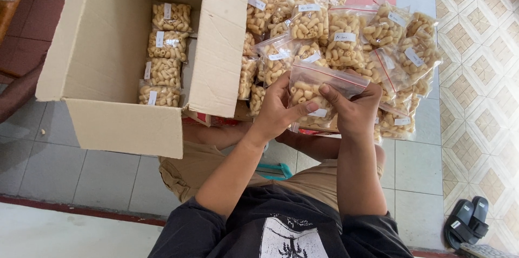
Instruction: Packing small plastic bags filled with snacks into a cardboard box.
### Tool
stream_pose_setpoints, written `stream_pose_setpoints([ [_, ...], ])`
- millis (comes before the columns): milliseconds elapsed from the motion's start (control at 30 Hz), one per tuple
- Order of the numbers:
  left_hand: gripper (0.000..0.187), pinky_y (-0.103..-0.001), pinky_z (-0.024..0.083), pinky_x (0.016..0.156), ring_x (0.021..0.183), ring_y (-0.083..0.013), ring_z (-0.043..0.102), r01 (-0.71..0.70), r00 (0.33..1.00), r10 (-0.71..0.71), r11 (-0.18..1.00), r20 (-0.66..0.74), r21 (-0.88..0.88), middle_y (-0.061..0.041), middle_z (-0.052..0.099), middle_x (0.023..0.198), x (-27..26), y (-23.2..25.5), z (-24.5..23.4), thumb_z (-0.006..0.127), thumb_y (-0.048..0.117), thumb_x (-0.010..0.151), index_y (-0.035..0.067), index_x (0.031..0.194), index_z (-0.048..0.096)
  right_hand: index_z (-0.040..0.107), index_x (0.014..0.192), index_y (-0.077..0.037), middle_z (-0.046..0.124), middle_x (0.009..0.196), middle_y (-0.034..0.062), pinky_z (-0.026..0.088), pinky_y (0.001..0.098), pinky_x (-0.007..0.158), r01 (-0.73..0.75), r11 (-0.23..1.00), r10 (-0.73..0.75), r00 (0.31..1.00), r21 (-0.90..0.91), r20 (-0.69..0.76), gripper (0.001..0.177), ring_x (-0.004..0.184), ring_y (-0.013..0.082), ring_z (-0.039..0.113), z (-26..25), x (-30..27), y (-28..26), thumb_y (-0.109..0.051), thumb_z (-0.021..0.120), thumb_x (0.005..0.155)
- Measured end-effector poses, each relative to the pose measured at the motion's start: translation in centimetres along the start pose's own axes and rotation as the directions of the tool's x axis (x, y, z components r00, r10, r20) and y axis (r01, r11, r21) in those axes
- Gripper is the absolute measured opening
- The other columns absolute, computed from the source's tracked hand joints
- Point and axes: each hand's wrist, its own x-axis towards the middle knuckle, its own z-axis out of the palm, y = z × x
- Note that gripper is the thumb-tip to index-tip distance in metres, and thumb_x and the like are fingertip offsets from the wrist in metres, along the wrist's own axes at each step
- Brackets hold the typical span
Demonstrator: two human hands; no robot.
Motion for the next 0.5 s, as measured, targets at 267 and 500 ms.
stream_pose_setpoints([
  [267,0.042,-0.03,0.063,0.077,0.096,-0.008,0.062,0.048,0.998,-0.044,0.995,-0.052,0.085,-0.006,0.07,0.099,0.8,-0.7,-0.9,0.087,0.02,0.088,0.006,0.12,0.063,0.047,0.131,-0.005,0.052,0.119,0.0123,0.045,0.0404,0.084,0.384,0.752,-0.498,0.863,-0.535,-0.081,0.075,0.106,0.0242,0.053,-1.4,1.0,-1.9,-0.06,0.082,0.092],
  [500,0.083,-0.036,0.065,0.09,0.108,-0.0197,0.069,-0.096,0.994,0.092,0.992,0.052,0.082,-0.014,0.059,0.138,0.6,0.2,-0.4,0.085,0.014,0.089,0.011,0.157,0.038,0.067,0.122,0.0,0.072,0.116,0.0217,0.051,0.0537,0.085,0.688,0.577,-0.351,0.695,-0.439,0.628,0.043,0.107,0.048,0.069,-0.2,2.8,-7.3,-0.034,0.07,0.096],
])
